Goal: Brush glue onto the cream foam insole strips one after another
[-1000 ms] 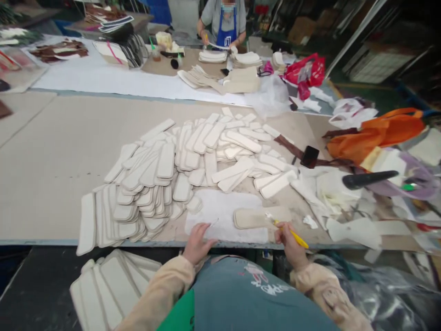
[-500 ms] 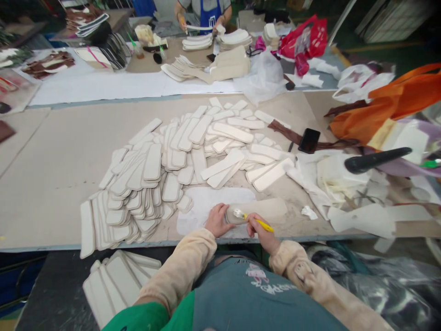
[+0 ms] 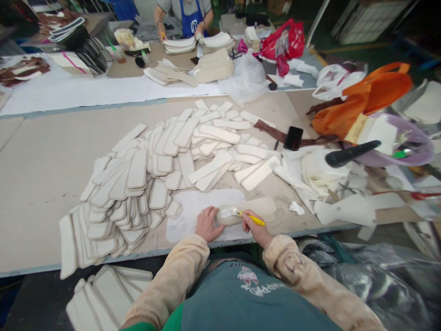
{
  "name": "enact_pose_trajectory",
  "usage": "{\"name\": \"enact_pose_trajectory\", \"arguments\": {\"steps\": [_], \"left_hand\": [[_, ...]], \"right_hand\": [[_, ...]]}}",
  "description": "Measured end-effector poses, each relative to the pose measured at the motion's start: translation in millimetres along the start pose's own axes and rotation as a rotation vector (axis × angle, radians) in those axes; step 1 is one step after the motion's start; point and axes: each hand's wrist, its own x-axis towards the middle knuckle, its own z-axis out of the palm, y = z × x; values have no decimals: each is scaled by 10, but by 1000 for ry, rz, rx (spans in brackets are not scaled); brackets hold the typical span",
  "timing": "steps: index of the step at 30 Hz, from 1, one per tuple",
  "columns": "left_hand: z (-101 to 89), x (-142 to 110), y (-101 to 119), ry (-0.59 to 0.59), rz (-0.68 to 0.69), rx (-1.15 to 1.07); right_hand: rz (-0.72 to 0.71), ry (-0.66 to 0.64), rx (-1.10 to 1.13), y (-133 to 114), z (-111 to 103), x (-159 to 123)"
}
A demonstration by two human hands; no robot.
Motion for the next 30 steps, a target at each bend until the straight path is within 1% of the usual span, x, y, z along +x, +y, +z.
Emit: {"name": "enact_pose_trajectory", "arguments": {"steps": [5,11,13,15,16,18,20,22,24,26,28,30], "left_hand": [[-22,42,41,-39,-17,53],[-25,46,77,-55,-45,96],[-24,44,85,-51,-39,101],[-25,42,91,-44,-33,103],[-26,41,94,-41,-33,104],[-31,39,98,-43,-36,107],[-37,35,100,-44,-36,111],[-41,32,97,-46,-29,117],[-43,29,94,-44,-23,128],[-45,27,97,-46,-22,135],[-52,28,109,-50,-31,141],[-65,31,128,-60,-42,147]], "right_hand": [[1,121,-42,0,-371,-65],[22,322,-108,70,-868,-90],[21,372,-120,61,-985,-100],[3,413,-125,27,-1033,-124],[-14,422,-124,4,-1023,-142],[-50,391,-111,-48,-926,-182],[-59,297,-69,-90,-732,-216],[-37,169,-4,-109,-478,-233],[-7,43,50,-103,-217,-227],[16,-53,65,-75,-3,-202],[37,-115,55,-34,132,-169],[48,-141,47,11,180,-140]]}}
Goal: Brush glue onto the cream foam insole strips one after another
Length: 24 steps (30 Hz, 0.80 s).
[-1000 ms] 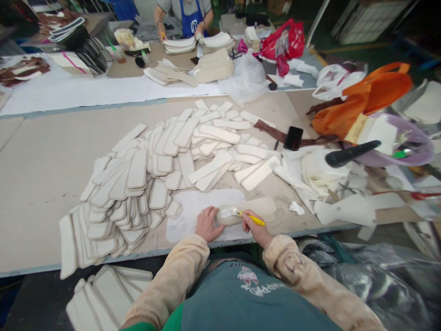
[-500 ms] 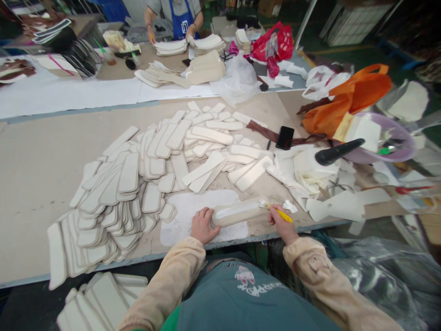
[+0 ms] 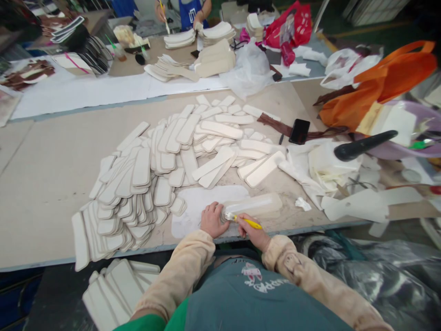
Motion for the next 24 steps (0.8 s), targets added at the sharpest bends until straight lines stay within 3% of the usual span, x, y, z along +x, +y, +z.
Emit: {"name": "enact_pose_trajectory", "arguments": {"steps": [5,17,20,24], "left_hand": [[-47,4,35,-27,-17,44],[17,14,14,-6,-2,85],[12,10,28,-10,-13,89],[16,3,35,-4,-17,85]], "right_hand": [[1,104,-28,71,-187,-11],[5,479,-164,88,-1184,-226],[-40,513,-245,51,-1288,-277],[-187,523,-473,12,-1269,-337]]}}
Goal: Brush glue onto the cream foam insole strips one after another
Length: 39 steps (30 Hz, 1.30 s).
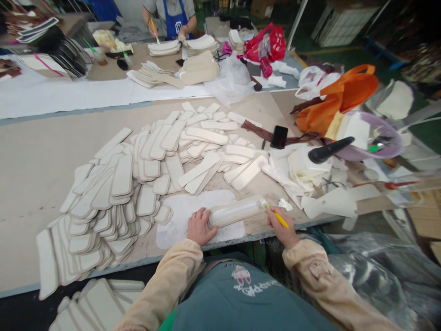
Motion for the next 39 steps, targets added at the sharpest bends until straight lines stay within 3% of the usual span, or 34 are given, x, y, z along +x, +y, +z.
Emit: {"name": "enact_pose_trajectory", "arguments": {"steps": [4,7,9,12,17,20,23,25,29,34,39], "left_hand": [[14,-5,-7,6,2,-2],[15,-4,-14,12,7,-9],[14,-2,-17,12,17,-19],[13,1,-18,13,23,-29],[26,-7,-25,30,27,-56],[32,-18,-36,41,37,-79],[30,-24,-46,42,40,-93],[26,-26,-50,42,43,-102],[29,-25,-56,42,45,-126],[51,-13,-82,8,30,-138],[69,-12,-95,30,44,-146]], "right_hand": [[-194,-60,-399,-58,145,-11],[-212,-105,-691,-139,330,6],[-227,-154,-758,-229,468,-12],[-321,-284,-680,-405,688,-106],[-448,-444,-313,-644,948,-282],[-398,-345,-245,-630,905,-266],[-335,-188,-360,-515,793,-181],[-313,-160,-477,-466,768,-148],[-323,-311,-497,-598,936,-230],[-314,-502,-125,-872,1255,-379],[-109,-431,152,-765,1243,-352]]}}
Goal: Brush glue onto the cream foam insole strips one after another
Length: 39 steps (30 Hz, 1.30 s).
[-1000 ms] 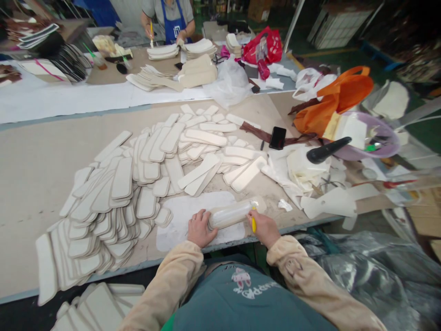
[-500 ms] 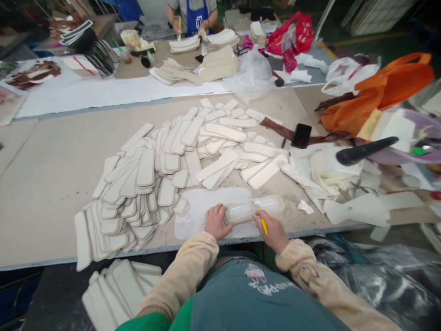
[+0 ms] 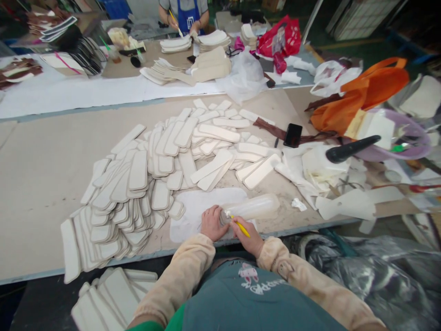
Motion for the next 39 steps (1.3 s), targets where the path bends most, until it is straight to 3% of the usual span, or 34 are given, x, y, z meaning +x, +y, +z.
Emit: {"name": "enact_pose_trajectory", "arguments": {"steps": [6,8,11,13,16,22,28,31,33,36,39], "left_hand": [[-1,13,20,6,2,19],[-4,16,30,6,5,33],[-10,20,41,6,11,56],[-15,21,47,3,16,74],[-20,26,56,0,16,96],[-27,-1,89,6,-7,96],[-140,-21,0,126,18,79],[-347,202,-117,266,-49,99],[-544,446,-186,281,-119,149],[-814,868,-264,172,-190,222],[-947,1253,-313,77,-186,235]], "right_hand": [[155,300,195,177,-243,-90],[167,275,254,176,-251,-117],[177,136,299,187,-233,-124],[188,126,307,235,-278,-120],[214,256,298,363,-513,-138],[213,537,214,531,-1213,-301],[113,585,243,532,-1430,-529],[117,584,211,531,-1462,-649],[128,585,189,509,-1497,-730],[123,620,169,458,-1552,-838],[75,626,152,418,-1574,-921]]}}
